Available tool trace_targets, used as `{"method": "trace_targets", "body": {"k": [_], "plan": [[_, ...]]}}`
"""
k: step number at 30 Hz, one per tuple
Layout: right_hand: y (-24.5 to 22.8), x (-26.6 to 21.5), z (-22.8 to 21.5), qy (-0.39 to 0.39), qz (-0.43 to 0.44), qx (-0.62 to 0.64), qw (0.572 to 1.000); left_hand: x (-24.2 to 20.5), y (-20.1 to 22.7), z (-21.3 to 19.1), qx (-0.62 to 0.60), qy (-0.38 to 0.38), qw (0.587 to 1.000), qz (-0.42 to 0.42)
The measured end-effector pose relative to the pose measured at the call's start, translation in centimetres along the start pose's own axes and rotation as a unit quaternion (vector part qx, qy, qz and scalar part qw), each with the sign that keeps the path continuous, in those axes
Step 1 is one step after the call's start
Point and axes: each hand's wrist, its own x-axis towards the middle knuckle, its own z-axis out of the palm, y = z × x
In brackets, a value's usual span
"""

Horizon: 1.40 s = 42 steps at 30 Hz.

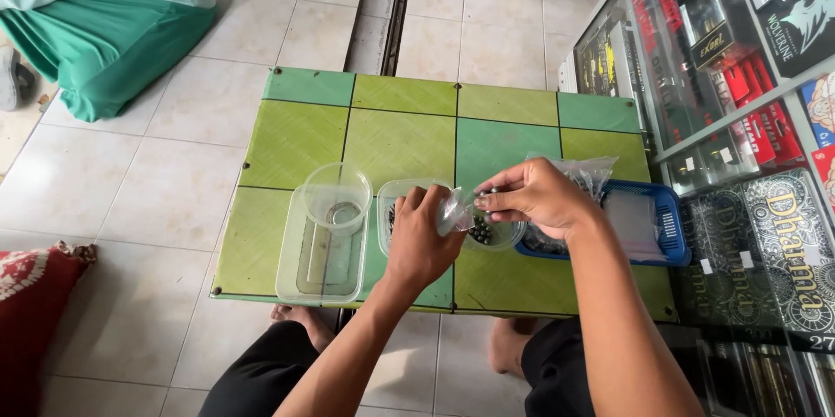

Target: The person sorts small lead fishing weights by taking them from a large plastic bag and placing them into smaller plastic bags and containers on a table by hand.

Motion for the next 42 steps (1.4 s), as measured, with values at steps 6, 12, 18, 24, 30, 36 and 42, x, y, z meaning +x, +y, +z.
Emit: {"method": "trace_targets", "body": {"k": [6, 12, 18, 24, 30, 36, 42], "plan": [[1.0, 0.9, 0.7, -0.019, -0.008, 0.03, 0.999, 0.2, 0.0, 0.3, -0.042, -0.015, 0.999, -0.01], [0.8, 0.4, 2.1, -0.008, -0.017, 0.025, 1.0, 0.0, -0.6, 0.8, -0.084, -0.03, 0.995, -0.042], [0.8, 0.4, 3.2, 0.015, -0.024, 0.028, 0.999, -0.1, -0.9, 0.3, -0.123, -0.019, 0.991, -0.039], [0.2, -0.4, 4.4, 0.019, -0.032, 0.005, 0.999, -0.3, -1.8, 0.3, -0.148, -0.014, 0.988, -0.042], [-0.5, -0.7, 4.7, 0.014, -0.034, -0.032, 0.999, -0.2, -1.6, -0.6, -0.165, -0.036, 0.984, -0.048], [-0.2, -0.5, 4.4, 0.007, -0.026, -0.041, 0.999, -0.2, -1.6, -0.6, -0.153, -0.052, 0.986, -0.048], [0.5, -0.1, 3.7, 0.0, -0.03, -0.007, 1.0, 0.0, -0.7, -0.7, -0.159, -0.052, 0.985, -0.048]]}}
